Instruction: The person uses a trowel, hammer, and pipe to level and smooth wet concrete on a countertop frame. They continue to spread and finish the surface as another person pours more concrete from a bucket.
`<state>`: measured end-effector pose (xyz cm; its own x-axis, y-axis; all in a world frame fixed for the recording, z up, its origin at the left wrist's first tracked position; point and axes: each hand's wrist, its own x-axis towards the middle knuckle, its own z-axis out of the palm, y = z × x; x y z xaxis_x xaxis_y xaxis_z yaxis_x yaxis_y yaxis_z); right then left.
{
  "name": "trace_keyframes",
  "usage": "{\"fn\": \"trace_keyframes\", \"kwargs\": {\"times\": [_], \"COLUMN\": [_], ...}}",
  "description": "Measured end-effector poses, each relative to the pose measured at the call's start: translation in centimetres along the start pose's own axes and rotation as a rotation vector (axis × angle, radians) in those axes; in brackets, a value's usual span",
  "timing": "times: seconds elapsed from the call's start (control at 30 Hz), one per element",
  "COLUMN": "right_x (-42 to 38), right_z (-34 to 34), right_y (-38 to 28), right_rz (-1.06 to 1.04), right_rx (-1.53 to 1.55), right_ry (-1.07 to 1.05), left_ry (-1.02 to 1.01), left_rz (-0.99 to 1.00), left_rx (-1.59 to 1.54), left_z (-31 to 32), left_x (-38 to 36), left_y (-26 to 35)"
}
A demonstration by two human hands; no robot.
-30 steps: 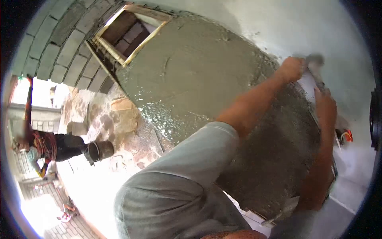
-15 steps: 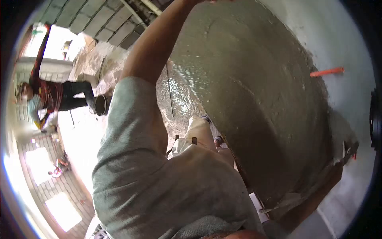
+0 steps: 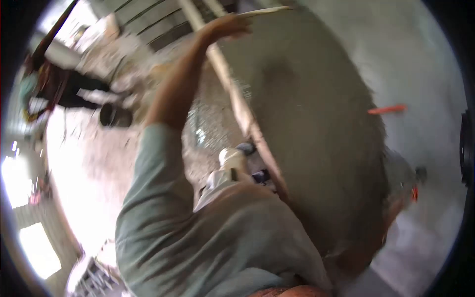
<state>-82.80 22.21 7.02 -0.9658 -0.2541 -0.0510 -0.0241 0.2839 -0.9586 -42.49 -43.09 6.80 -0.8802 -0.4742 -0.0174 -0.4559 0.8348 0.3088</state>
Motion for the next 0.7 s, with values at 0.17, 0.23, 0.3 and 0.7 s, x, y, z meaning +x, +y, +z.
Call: {"fn": "trace_keyframes", "kwargs": {"times": [0.17,0.23,0.3,0.7], "right_x": [1.7,-2.7,-3.9,0.6], "right_z": [-0.9,3.3,4.6,6.0], "right_y": [0.7,-4.3,-5.4,-10.5], "right_rz": [0.046,0.131,-0.020,0.021], "right_rx": [-0.111,-0.143,-0.096,-0.281], "right_ry": [0.039,0.099,-0.005,0.085], "left_ry": [-0.129,-0.122,-0.066,0.110], "left_rz": [-0.276,-0.095,0.185,0.406], "left_rx": [-0.576,-0.610,-0.497,-0.603], "left_z": [2.6,6.0,7.5,17.2], "left_x": [5.3,9.8,13.0,31.4], "left_y": [6.5,10.7,16.0,45.0]}}
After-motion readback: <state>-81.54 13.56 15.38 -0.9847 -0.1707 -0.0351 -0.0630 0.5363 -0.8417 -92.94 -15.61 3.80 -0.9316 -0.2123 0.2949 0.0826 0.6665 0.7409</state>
